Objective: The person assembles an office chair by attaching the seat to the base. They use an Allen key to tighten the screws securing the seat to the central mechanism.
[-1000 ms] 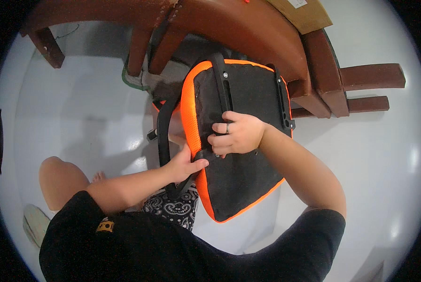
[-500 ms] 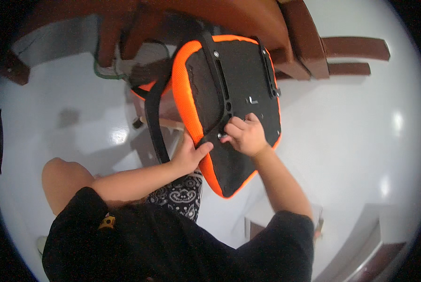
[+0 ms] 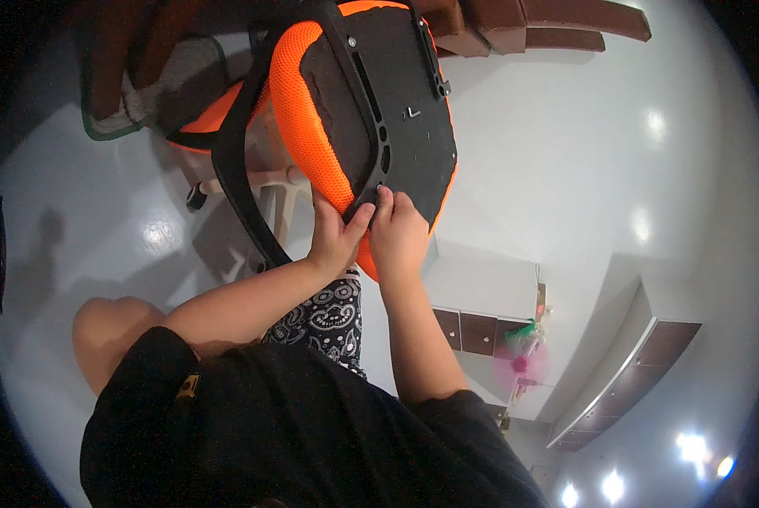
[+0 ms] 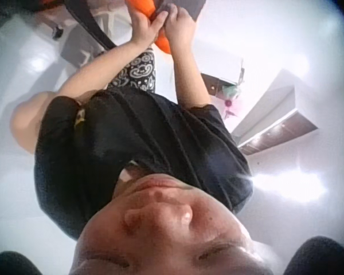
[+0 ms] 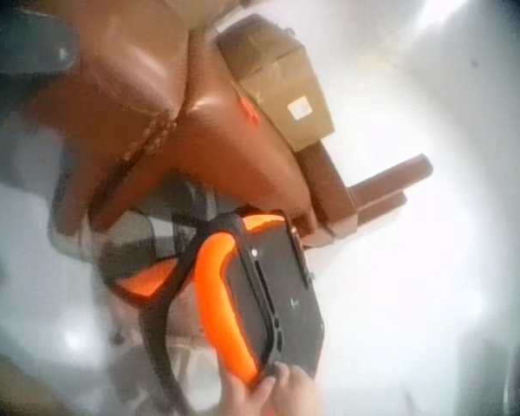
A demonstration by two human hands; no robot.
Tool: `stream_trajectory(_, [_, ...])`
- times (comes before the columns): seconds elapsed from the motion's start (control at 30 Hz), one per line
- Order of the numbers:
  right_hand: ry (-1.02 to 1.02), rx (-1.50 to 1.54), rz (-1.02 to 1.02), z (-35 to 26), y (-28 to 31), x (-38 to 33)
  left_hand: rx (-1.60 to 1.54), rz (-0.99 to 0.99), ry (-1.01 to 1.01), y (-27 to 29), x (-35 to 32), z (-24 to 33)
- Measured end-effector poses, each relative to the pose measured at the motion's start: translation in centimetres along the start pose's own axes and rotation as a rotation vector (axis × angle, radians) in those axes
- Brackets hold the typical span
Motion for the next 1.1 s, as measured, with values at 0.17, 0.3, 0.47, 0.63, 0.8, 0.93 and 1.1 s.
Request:
stream_trajectory(0.17, [0.178, -0.003, -0.071, -0.8, -0.2, -0.6, -0.158, 0.074, 0.085, 0.3, 0.5, -1.3])
stream_trajectory(0.3, [0.304, 0.139, -0.404, -1.2, -0.3, -0.4, -0.269, 0.075, 0.118, 0.7, 0.5, -2.6])
stream_trajectory(0.47, [0.868, -0.208, -0.352, -1.5, 1.1, 2.5, -0.232, -0.013, 0.188, -0.2, 0.0, -1.9])
stream_trajectory(0.63, [1.405, -0.131, -0.343, -6.8, 3.1, 2.5, -0.063, -0.004, 0.059, 0.1, -0.2, 0.7])
stream_trajectory(0.8, [1.714, -0.072, -0.435, -6.3, 1.7, 1.0, -0.085, -0.032, -0.004, -0.4, -1.7, 1.7])
stream_trajectory(0.93, [1.617, 0.042, -0.381, -6.5, 1.7, -0.3, 0.001, -0.040, -0.012, 0.2, -2.4, 2.5])
stream_trajectory(1.1, [1.344, 0.294, -0.192, -5.6, 1.0, -1.0, -0.031, -0.034, -0.006, 0.4, -2.5, 2.8])
Point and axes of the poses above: each hand's wrist, its own x-axis towards the middle knuckle, its own y-axis out of the back of the hand, z = x × y, the point moved 9 cm from there along x, towards the middle knuckle, and after that the axes turned 3 degrees about -y, right-handed, at the moved point
